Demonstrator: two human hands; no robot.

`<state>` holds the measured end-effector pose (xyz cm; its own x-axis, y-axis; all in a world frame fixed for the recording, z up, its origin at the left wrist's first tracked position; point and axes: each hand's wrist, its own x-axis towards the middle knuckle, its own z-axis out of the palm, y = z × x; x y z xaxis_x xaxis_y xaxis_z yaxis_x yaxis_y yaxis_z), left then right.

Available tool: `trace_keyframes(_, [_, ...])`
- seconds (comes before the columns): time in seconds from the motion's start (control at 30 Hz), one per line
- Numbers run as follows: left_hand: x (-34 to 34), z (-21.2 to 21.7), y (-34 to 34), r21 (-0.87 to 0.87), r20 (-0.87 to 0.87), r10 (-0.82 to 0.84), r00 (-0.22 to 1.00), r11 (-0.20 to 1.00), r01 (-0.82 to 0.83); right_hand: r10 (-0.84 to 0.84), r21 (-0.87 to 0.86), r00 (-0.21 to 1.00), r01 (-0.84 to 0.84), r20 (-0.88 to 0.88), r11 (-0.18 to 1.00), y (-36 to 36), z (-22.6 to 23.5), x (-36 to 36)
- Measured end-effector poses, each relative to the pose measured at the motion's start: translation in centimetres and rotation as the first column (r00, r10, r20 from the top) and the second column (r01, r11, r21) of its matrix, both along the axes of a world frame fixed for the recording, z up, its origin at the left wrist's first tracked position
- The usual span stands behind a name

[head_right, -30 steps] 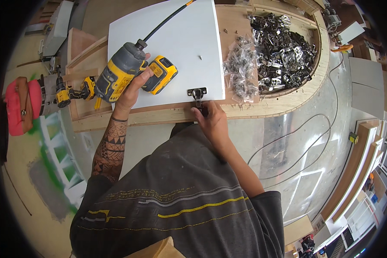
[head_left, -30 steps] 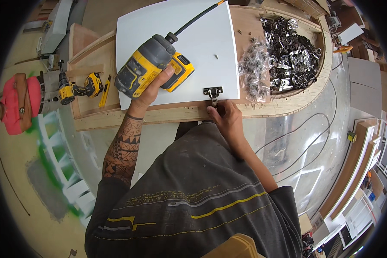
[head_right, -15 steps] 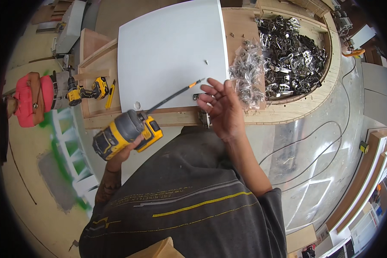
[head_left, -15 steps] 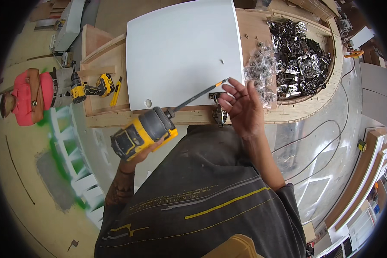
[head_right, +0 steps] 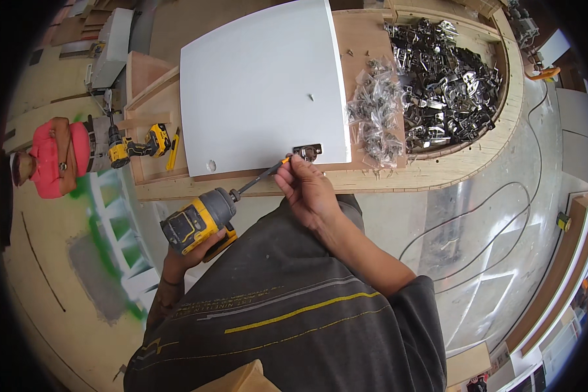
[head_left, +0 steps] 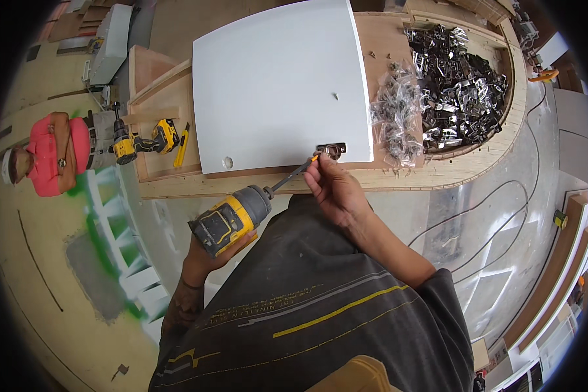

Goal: The person attaches two hinges to a white cabinet door using a power drill to drive screws into pre-drilled holes, then lifts the door to check the alignment.

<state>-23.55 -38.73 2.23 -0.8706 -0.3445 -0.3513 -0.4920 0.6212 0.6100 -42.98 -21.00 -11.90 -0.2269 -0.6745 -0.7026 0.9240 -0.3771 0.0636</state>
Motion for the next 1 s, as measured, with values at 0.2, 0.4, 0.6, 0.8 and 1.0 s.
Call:
trace_keyframes(0.2, [-4.2, 4.0, 1.1, -0.067, 0.103, -0.045, 0.994, 0.996, 0.052, 0.049, 0.024, 0.999, -0.049, -0.015, 0.999, -0.6, -0.1, 1.5])
trace_keyframes(0.4, [-7.1, 5.3, 2.0, -0.066, 0.146, -0.016, 0.989, 0.997, 0.026, 0.038, 0.027, 0.999, -0.037, -0.027, 0.999, -0.9, -0.8, 1.7])
trace_keyframes(0.6, [-9.2, 6.1, 2.4, -0.025, 0.186, 0.031, 0.982, 0.999, -0.027, 0.001, 0.045, 1.000, -0.001, 0.002, 0.999, -1.2, -0.5, 1.5])
trace_keyframes(0.8, [-9.9, 6.1, 2.6, -0.012, 0.189, 0.021, 0.982, 1.000, -0.019, -0.019, 0.055, 1.000, 0.018, 0.023, 0.998, -1.1, -0.8, 1.9])
trace_keyframes(1.0, [-10.3, 6.1, 2.5, 0.036, 0.232, 0.021, 0.973, 0.999, -0.031, -0.026, 0.054, 0.999, 0.024, 0.042, 0.998, -1.2, -0.9, 1.7])
